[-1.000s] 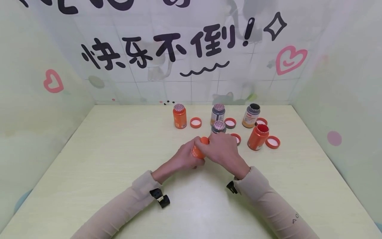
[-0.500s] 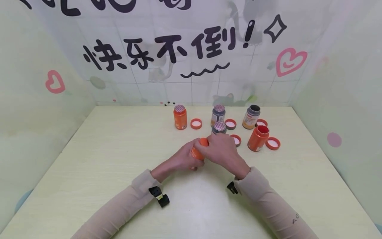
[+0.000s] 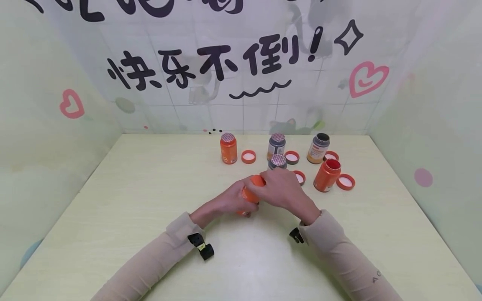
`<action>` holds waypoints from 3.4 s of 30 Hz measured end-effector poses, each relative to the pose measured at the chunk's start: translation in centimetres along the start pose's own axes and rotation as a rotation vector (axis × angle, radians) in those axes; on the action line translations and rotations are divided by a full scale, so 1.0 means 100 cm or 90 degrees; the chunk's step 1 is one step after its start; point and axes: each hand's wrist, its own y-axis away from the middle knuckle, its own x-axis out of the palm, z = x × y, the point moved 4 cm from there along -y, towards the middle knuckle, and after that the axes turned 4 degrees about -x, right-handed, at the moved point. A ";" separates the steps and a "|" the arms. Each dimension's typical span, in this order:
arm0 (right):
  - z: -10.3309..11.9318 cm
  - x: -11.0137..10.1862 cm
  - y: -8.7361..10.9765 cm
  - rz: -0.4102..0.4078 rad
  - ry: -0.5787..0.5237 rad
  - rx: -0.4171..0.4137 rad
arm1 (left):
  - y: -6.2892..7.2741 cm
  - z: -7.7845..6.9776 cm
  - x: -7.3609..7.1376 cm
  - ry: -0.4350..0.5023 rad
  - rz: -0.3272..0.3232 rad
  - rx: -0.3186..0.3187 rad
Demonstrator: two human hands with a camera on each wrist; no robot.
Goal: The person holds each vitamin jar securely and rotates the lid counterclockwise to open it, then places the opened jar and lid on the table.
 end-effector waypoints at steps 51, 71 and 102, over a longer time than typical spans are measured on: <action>-0.011 -0.016 0.006 0.176 -0.179 0.063 | 0.000 -0.005 -0.001 -0.143 -0.104 -0.010; -0.010 -0.018 0.007 0.174 -0.172 0.032 | 0.001 -0.003 0.000 -0.143 -0.095 -0.021; -0.016 -0.011 0.009 0.189 -0.201 0.090 | 0.005 -0.003 0.001 -0.134 -0.065 -0.042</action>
